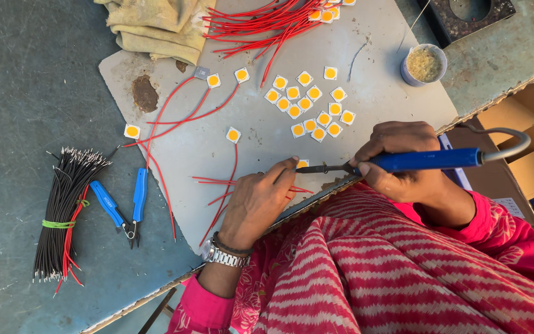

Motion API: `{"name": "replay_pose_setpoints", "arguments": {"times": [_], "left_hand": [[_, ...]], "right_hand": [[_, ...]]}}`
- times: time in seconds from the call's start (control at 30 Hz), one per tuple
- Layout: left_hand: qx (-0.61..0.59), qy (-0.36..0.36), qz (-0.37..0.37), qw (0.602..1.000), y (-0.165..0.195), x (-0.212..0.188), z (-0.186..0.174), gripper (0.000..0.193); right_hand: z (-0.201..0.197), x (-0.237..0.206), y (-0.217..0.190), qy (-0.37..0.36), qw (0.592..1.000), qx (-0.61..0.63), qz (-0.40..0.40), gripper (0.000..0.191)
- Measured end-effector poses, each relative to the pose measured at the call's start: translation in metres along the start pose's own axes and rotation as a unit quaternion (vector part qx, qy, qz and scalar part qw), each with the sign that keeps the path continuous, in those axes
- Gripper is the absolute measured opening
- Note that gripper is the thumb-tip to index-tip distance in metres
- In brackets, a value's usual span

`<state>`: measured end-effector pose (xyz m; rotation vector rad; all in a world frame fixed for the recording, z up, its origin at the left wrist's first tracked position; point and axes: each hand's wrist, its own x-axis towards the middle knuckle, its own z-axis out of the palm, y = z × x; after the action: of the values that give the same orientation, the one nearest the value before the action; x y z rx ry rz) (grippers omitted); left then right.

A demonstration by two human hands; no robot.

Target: The person solders red wires to the terminals of small square LED modules. They dip the wire ends into a small container of flux, then use a soldering iron to attach the wires to the LEDs one by one, moving the finished units aside.

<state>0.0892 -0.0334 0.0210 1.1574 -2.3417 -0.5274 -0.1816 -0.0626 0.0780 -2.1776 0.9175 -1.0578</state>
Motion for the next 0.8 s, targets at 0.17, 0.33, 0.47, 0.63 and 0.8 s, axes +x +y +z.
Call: {"name": "replay_pose_setpoints", "arguments": {"times": [0.17,0.33,0.47,0.63,0.8], "left_hand": [[0.014,-0.011,-0.007,1.0,-0.0001,0.0014,0.0016,0.021],[0.011,-0.009,-0.008,1.0,0.0006,0.0031,0.0018,0.022],[0.013,-0.01,-0.007,1.0,0.0015,0.0037,0.0003,0.025],[0.011,-0.009,-0.009,1.0,0.0016,0.004,0.0022,0.019],[0.01,-0.014,-0.016,1.0,0.0007,0.0017,0.0069,0.02]], "right_hand": [[0.0015,0.0047,-0.0083,-0.023,0.998,-0.03,-0.046,0.004],[-0.0045,0.0044,-0.0097,0.001,1.0,-0.024,-0.019,0.003],[-0.0065,0.0039,-0.0086,0.018,1.0,-0.026,-0.002,0.003],[-0.0033,0.0031,-0.0072,0.0,1.0,-0.028,0.007,0.003],[-0.0053,-0.0008,-0.0019,0.016,0.999,-0.023,0.019,0.004]]}}
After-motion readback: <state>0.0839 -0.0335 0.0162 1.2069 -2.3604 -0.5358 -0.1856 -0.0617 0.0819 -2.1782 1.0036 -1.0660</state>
